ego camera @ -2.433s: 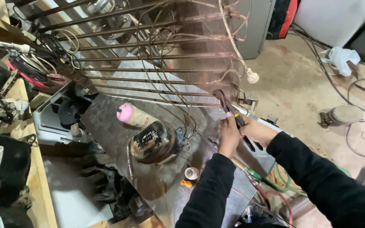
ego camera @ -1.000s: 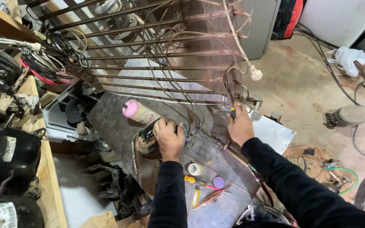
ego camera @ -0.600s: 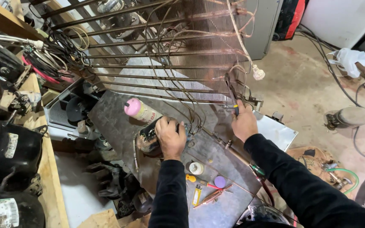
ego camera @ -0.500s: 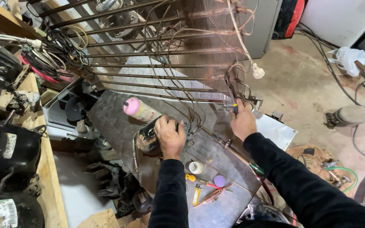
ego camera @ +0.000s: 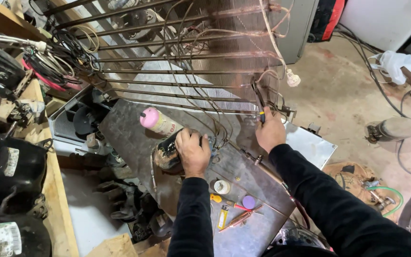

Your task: The person prepares and solders copper tubes using a blowtorch and soldering rod. They clean the tube ends, apply flux, and heat the joint with the torch while feeding solder into the connection. The person also uses pliers to adjust a nearby metal grid and handles a pink bottle and a small container of flux during the process.

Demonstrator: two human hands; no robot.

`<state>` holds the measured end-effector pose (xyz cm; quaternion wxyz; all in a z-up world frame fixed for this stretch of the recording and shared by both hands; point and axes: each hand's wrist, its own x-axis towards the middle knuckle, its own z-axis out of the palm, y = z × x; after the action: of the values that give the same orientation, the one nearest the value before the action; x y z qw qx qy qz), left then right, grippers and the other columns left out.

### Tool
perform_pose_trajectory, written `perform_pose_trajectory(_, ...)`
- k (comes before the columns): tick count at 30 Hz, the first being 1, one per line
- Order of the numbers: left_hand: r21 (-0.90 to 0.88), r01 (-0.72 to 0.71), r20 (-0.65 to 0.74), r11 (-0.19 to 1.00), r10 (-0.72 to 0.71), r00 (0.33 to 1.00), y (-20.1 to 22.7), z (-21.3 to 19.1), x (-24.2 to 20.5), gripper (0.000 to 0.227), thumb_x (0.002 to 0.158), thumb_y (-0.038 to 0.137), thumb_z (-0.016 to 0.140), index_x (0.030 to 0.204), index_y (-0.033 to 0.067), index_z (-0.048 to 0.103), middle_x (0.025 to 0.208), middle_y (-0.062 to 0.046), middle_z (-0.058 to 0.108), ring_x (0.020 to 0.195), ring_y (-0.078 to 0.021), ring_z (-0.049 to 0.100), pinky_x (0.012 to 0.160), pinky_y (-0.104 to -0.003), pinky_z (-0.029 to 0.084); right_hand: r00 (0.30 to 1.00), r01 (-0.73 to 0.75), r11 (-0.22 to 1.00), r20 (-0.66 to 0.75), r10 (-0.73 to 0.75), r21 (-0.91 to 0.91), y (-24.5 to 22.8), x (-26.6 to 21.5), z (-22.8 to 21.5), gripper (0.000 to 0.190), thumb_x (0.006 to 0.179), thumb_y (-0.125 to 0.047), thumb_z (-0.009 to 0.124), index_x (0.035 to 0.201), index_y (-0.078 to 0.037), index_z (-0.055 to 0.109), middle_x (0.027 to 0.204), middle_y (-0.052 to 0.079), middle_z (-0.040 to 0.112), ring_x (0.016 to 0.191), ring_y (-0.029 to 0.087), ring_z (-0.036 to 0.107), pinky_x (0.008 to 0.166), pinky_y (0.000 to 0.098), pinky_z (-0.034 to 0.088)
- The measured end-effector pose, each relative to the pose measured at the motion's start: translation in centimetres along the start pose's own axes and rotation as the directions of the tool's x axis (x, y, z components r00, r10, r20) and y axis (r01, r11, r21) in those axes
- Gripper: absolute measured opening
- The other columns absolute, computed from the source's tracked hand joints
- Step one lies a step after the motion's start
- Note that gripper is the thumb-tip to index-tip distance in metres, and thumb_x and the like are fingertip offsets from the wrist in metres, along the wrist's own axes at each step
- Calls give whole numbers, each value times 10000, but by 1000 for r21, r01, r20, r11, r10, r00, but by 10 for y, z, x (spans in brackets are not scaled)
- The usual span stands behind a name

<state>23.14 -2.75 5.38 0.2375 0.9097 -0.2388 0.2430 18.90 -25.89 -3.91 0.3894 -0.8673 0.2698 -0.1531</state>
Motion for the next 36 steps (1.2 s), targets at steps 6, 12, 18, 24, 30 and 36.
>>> perform_pose_trajectory(6, 12, 3, 26, 1000, -3, 1000, -1, 0, 0, 207, 844, 195, 740, 905, 9, 671, 1077, -160, 585, 1103, -398, 524, 970, -530, 403, 983, -141, 984, 131, 126, 111, 21, 15, 17, 591, 966, -252, 629, 1505, -72, 468, 1100, 288, 706, 1055, 459, 658, 922, 496, 509)
perform_pose_trajectory(12, 25, -6, 22, 1000, 6, 1000, -3, 1, 0, 226, 832, 201, 747, 910, 2, 673, 1086, -165, 579, 1109, -399, 519, 975, -531, 400, 970, -135, 974, 223, 93, 182, 35, 38, 0, 696, 875, -220, 749, 1452, 23, 445, 1023, 292, 704, 967, 400, 697, 852, 436, 536)
perform_pose_trajectory(18, 27, 6, 39, 1000, -7, 999, -4, 2, 0, 220, 841, 199, 747, 915, 2, 683, 1103, -168, 578, 1124, -398, 514, 992, -528, 394, 761, -506, 811, 593, 261, 293, 33, 42, -32, 288, 868, -141, 683, 1132, -34, 646, 893, 86, 659, 745, 197, 629, 622, 382, 538)
perform_pose_trajectory(24, 42, -4, 41, 999, 2, 999, -5, 3, -2, 238, 839, 208, 745, 931, -4, 688, 1123, -171, 574, 1136, -400, 504, 1004, -534, 383, 700, -499, 803, 698, 153, 325, 29, 47, -61, 237, 873, -72, 595, 1096, -7, 644, 958, 110, 745, 800, 218, 702, 649, 389, 575)
perform_pose_trajectory(30, 37, -4, 53, 999, 2, 999, -5, 0, -2, 246, 845, 215, 749, 932, -5, 682, 1123, -177, 571, 1139, -406, 501, 1011, -535, 384, 576, -565, 773, 809, 120, 288, 25, 70, -93, 258, 846, -32, 543, 1103, -27, 562, 948, 164, 727, 775, 317, 717, 661, 484, 623)
perform_pose_trajectory(36, 37, 53, 62, 998, -55, 997, -1, 7, 3, 270, 837, 245, 753, 915, -3, 678, 1111, -176, 585, 1128, -398, 505, 1001, -531, 380, 594, -458, 836, 804, 34, 303, 52, 74, -69, 189, 850, -73, 603, 1015, 18, 617, 962, 115, 773, 825, 219, 753, 681, 409, 633)
